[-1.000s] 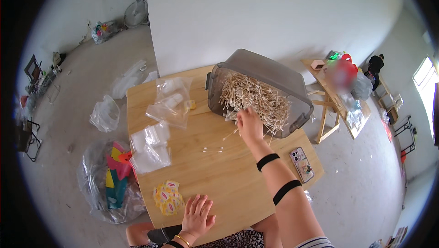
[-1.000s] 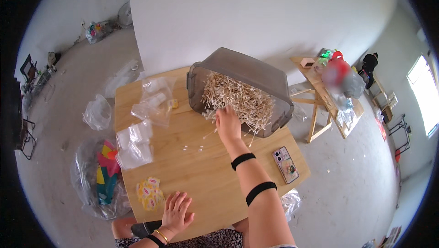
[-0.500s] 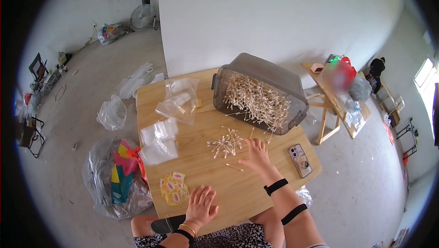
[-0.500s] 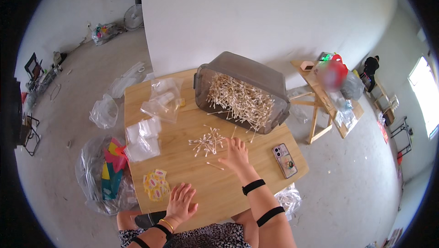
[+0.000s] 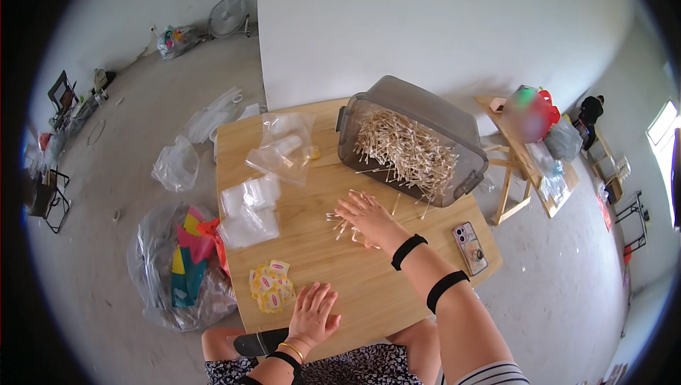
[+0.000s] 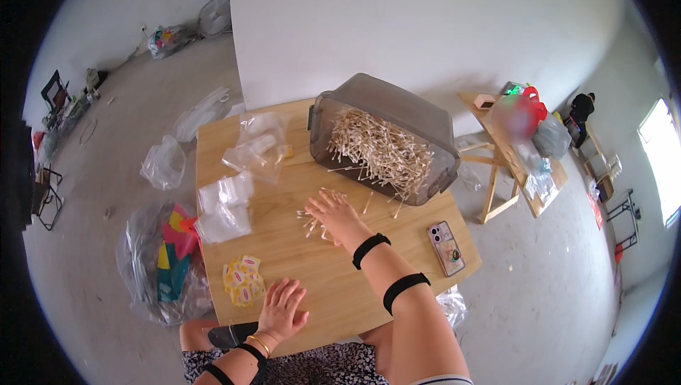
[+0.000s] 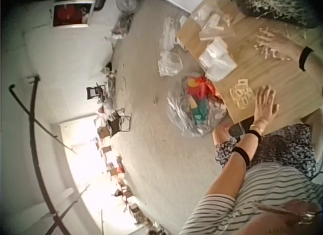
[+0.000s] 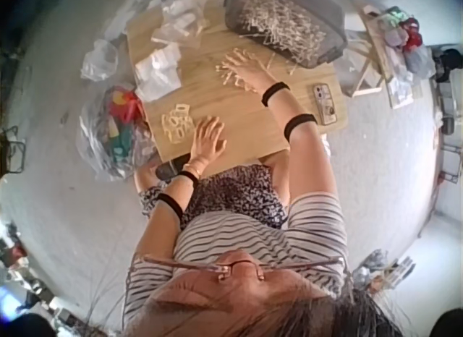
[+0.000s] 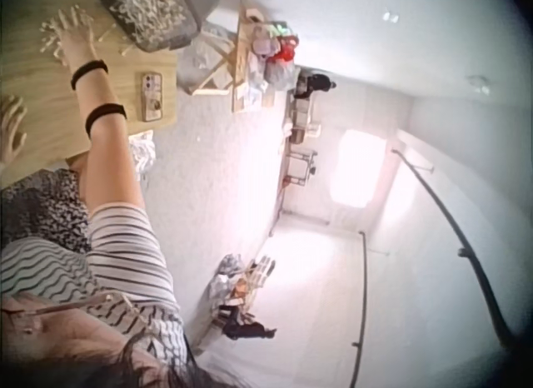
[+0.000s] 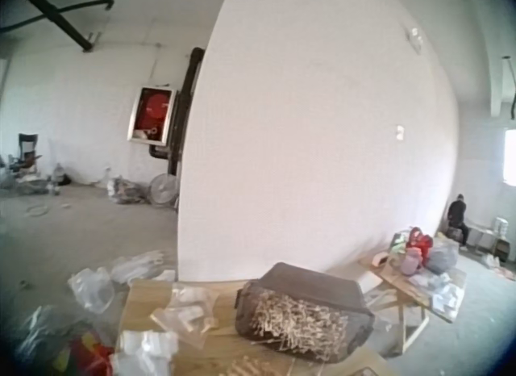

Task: Organizing and aligning cotton swabs on a table, then placing them into small plastic bags.

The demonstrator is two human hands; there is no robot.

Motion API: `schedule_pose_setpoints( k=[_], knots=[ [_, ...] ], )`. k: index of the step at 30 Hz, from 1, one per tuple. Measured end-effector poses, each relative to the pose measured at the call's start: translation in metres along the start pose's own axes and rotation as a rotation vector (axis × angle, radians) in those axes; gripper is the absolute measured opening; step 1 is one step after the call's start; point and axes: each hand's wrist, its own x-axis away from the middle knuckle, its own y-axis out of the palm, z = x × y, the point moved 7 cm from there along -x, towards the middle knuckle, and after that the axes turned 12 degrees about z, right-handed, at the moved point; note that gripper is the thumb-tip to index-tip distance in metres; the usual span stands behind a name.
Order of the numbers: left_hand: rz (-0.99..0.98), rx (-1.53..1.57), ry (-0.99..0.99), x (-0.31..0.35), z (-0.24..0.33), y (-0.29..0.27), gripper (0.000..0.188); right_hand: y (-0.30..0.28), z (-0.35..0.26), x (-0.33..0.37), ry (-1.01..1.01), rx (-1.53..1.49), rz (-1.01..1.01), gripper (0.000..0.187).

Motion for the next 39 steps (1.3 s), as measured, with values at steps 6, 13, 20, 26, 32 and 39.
schedule_pose_setpoints(
  k=[6,13,20,26,32,39],
  knots=[
    [-0.014,-0.003,-0.005,0.003,-0.001,-0.001,0.055,0.017,0.022,0.035,0.249,-0.406,0.111,0.079],
    [-0.006,0.007,-0.005,0.004,-0.003,0.0,0.057,0.006,-0.039,0.084,0.457,-0.457,0.435,0.037],
    [0.034,0.055,0.0,0.0,0.004,-0.006,0.06,-0.004,-0.098,0.109,0.485,-0.582,0.486,0.043],
    [0.05,0.236,-0.211,0.017,-0.024,0.001,0.07,-0.006,-0.054,0.192,0.804,-0.482,0.585,0.045],
    [0.136,-0.01,-0.256,-0.05,-0.011,-0.006,0.12,0.042,-0.026,0.252,1.145,-0.568,0.584,0.046],
    [-0.017,0.192,-0.171,-0.067,-0.015,0.018,0.109,0.008,-0.031,0.136,0.894,-0.615,0.524,0.058]
  ],
)
